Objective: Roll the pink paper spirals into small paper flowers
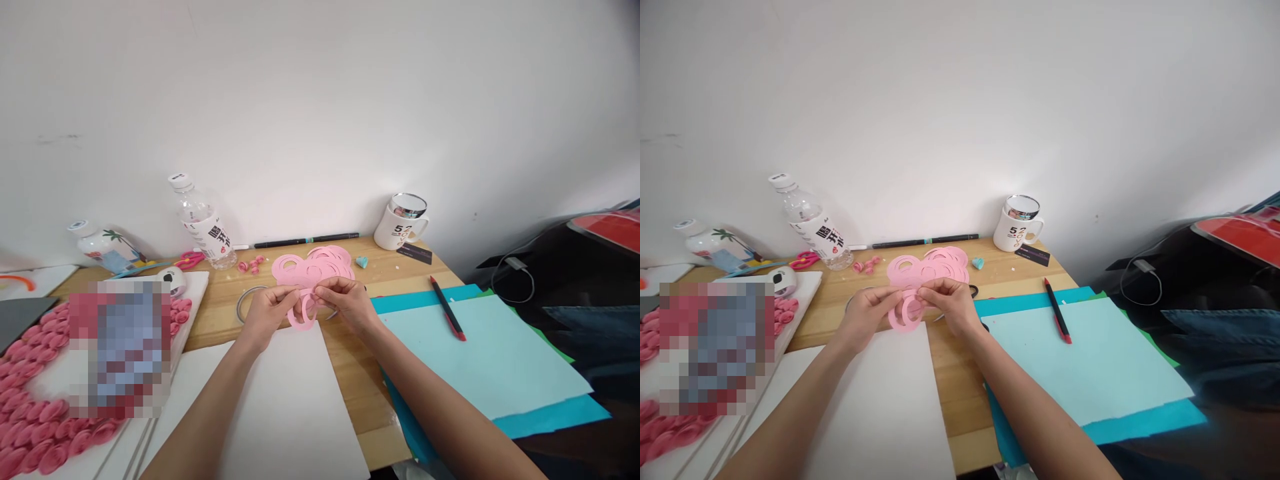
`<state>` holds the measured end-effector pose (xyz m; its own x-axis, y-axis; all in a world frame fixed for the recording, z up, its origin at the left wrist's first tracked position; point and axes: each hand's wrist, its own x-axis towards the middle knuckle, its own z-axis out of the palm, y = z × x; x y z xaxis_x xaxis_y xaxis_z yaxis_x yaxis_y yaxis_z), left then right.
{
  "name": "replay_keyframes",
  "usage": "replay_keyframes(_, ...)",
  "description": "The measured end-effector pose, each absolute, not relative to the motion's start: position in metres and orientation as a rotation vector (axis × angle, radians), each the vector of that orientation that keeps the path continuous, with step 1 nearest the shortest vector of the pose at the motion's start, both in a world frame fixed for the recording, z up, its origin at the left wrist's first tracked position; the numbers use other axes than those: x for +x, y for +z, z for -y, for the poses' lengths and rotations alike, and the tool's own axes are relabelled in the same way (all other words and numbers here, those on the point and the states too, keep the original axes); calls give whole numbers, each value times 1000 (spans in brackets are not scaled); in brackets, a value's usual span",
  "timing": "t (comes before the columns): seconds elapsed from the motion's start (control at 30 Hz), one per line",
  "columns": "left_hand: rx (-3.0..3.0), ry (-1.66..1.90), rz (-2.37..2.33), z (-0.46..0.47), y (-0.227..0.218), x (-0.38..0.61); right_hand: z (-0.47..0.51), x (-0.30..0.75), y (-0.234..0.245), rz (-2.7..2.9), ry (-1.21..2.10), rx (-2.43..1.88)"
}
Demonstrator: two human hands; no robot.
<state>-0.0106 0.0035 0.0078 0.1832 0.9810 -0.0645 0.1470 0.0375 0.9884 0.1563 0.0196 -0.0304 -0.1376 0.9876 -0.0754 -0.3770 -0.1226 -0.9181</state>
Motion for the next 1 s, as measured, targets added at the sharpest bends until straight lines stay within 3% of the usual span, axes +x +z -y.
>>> replay_keyframes(1.0, 1240, 990, -1166, -4, 2, -13, -24, 157, -36, 852, 1559, -918)
